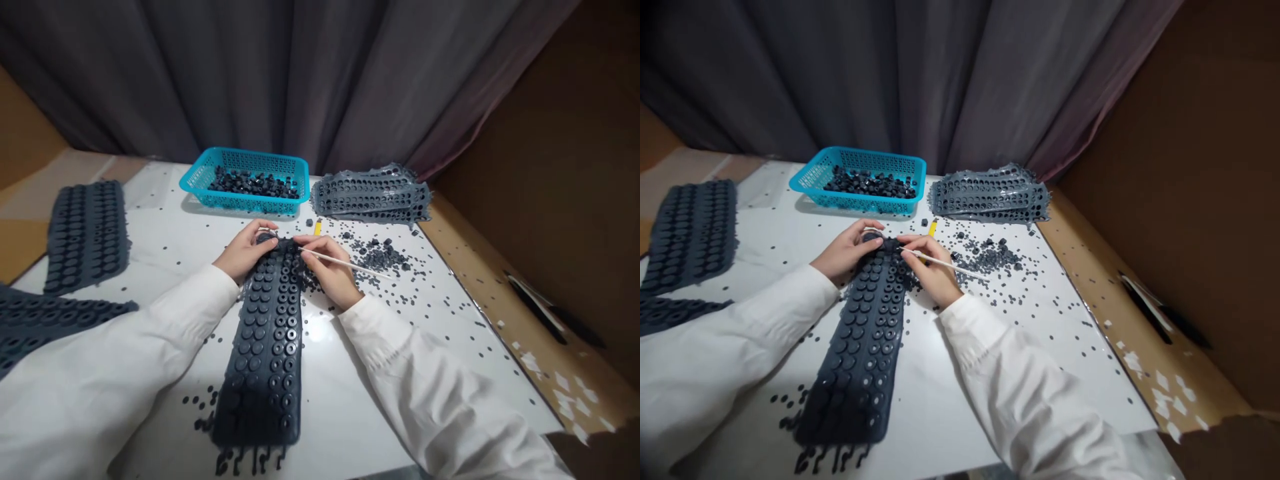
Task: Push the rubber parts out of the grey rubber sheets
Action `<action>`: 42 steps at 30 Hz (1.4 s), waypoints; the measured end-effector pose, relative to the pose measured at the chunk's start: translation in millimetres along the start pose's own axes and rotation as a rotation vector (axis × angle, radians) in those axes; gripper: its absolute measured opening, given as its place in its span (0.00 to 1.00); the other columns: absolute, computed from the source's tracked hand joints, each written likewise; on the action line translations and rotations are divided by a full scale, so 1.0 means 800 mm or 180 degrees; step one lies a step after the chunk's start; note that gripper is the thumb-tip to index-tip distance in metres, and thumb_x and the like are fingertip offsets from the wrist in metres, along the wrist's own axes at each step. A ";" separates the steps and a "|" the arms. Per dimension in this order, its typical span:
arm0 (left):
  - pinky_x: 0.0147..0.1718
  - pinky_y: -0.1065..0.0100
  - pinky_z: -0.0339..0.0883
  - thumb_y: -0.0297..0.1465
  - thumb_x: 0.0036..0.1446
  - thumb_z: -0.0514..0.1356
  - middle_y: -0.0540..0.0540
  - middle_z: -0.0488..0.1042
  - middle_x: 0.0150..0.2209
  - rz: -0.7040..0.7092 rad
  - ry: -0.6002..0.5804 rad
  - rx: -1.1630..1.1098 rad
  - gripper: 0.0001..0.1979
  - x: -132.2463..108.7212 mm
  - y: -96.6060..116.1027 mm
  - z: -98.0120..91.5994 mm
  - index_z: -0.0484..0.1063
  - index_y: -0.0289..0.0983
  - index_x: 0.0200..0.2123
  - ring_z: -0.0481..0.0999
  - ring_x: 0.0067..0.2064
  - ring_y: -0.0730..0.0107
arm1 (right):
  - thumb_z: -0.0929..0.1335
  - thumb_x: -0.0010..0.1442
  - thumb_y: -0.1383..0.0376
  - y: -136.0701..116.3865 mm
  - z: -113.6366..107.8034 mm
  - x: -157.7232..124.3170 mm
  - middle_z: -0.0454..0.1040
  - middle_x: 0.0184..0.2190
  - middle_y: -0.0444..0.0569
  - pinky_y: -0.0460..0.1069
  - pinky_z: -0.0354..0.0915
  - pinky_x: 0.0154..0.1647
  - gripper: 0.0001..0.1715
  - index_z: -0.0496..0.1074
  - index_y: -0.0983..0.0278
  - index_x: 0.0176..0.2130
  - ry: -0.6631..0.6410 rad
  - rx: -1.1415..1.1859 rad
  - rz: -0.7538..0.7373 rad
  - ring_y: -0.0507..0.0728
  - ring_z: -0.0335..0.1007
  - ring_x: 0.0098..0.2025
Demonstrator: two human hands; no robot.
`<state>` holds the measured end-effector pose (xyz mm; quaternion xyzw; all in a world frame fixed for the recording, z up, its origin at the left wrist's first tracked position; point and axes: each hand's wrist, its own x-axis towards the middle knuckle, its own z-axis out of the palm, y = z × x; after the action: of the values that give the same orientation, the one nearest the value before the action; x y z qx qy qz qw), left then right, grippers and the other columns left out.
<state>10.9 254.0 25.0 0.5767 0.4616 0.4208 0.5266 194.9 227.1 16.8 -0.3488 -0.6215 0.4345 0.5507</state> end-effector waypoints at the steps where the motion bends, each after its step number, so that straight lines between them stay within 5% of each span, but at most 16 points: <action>1: 0.28 0.70 0.65 0.39 0.49 0.60 0.52 0.68 0.30 -0.0082 -0.0013 -0.0173 0.21 0.000 0.000 0.001 0.61 0.38 0.45 0.70 0.28 0.71 | 0.69 0.56 0.60 0.000 0.000 -0.002 0.75 0.44 0.50 0.54 0.63 0.52 0.08 0.68 0.62 0.33 -0.0087 -0.0023 0.0020 0.55 0.69 0.49; 14: 0.32 0.69 0.67 0.36 0.42 0.68 0.48 0.73 0.36 -0.0549 -0.0150 -0.1022 0.28 -0.004 0.003 0.001 0.64 0.38 0.47 0.74 0.33 0.69 | 0.70 0.55 0.59 -0.009 -0.008 -0.004 0.74 0.48 0.53 0.55 0.64 0.51 0.10 0.68 0.63 0.32 -0.0394 0.0173 0.0098 0.57 0.70 0.50; 18: 0.33 0.69 0.67 0.32 0.37 0.71 0.48 0.73 0.35 -0.0501 -0.0267 -0.0934 0.31 -0.007 0.001 0.001 0.65 0.38 0.48 0.74 0.34 0.68 | 0.70 0.56 0.60 -0.009 -0.008 -0.006 0.74 0.47 0.53 0.55 0.65 0.50 0.09 0.68 0.63 0.32 -0.0431 0.0214 0.0081 0.57 0.70 0.50; 30: 0.30 0.71 0.62 0.36 0.43 0.67 0.53 0.69 0.28 -0.0096 -0.0194 -0.0119 0.27 -0.010 -0.001 0.000 0.65 0.40 0.48 0.69 0.29 0.71 | 0.69 0.57 0.60 -0.008 -0.011 -0.007 0.76 0.43 0.52 0.55 0.67 0.48 0.09 0.68 0.63 0.33 -0.0510 0.0076 0.0044 0.56 0.73 0.45; 42: 0.31 0.71 0.62 0.36 0.45 0.65 0.51 0.70 0.31 0.0124 -0.0135 0.0252 0.24 -0.009 -0.007 0.000 0.67 0.40 0.46 0.69 0.31 0.69 | 0.68 0.57 0.59 -0.007 -0.010 -0.006 0.77 0.41 0.50 0.53 0.68 0.45 0.09 0.66 0.62 0.33 -0.0549 0.0074 0.0075 0.54 0.73 0.43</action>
<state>8.7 247.2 19.7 0.6148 0.4553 0.4000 0.5047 203.8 221.7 20.2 -0.3110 -0.6574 0.4766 0.4940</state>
